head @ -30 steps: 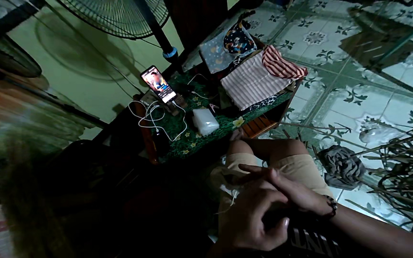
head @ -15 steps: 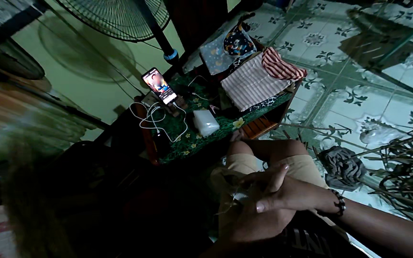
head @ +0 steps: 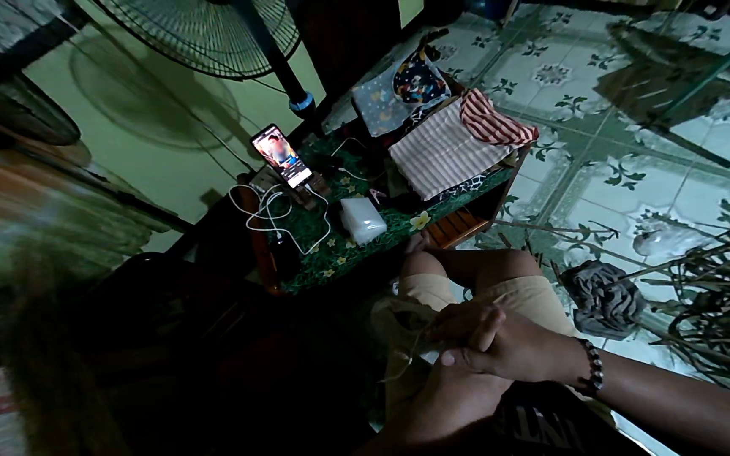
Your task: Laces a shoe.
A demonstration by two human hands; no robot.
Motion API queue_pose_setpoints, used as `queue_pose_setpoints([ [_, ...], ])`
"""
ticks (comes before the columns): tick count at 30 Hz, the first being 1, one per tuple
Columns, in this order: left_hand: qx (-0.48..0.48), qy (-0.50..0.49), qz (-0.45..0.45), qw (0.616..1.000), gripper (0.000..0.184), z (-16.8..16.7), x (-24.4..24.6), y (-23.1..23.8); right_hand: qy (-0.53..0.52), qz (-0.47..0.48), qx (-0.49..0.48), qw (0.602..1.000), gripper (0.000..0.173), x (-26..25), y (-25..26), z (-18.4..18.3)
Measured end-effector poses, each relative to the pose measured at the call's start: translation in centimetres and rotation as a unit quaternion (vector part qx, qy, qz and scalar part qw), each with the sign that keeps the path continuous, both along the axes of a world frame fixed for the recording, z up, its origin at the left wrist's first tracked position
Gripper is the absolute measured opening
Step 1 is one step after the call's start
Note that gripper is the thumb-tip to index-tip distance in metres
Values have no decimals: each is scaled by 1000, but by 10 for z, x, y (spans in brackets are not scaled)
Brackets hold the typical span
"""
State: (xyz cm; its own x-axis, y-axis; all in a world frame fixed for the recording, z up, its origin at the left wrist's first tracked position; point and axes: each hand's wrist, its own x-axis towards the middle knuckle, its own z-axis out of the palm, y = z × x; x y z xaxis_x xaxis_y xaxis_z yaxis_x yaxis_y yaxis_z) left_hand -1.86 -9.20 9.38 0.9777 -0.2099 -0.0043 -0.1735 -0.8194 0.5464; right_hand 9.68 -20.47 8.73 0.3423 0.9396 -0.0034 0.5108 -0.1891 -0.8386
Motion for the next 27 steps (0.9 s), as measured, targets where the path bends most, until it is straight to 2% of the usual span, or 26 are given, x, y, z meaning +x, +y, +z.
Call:
queue_pose_setpoints([
  [4, 26, -31, -20, 999, 21, 3, 3, -1, 63, -56, 21, 996, 51, 0, -2, -2],
  [7, 63, -91, -97, 989, 19, 5, 10, 6, 124, -104, 63, 985, 54, 0, -2, -1],
  [9, 34, -93, -145, 984, 9, 19, 21, 21, 174, -115, 103, 973, 63, 4, -3, -2],
  [12, 10, -82, -138, 987, 19, 56, 48, 67, 200, -148, 125, 960, 66, 10, -8, 1],
  [16, 112, -134, 33, 984, 29, 80, 90, 177, 234, -184, 100, 950, 58, 22, -15, -9],
  [18, 143, -99, 132, 976, 29, 73, 106, 245, 249, -195, 87, 945, 52, 23, -19, -17],
  [20, 171, -19, 235, 957, 29, 51, 102, 313, 258, -201, 79, 942, 48, 22, -22, -23],
  [22, 197, 80, 349, 913, 28, 25, 72, 363, 260, -209, 71, 940, 46, 19, -23, -26],
  [24, 255, 192, 445, 837, 29, 15, 43, 378, 253, -211, 72, 941, 45, 19, -26, -30],
  [25, 271, 227, 471, 809, 31, 13, 34, 381, 249, -209, 73, 943, 44, 19, -27, -32],
  [27, 285, 257, 484, 787, 32, 10, 22, 386, 247, -204, 68, 945, 41, 19, -28, -37],
])
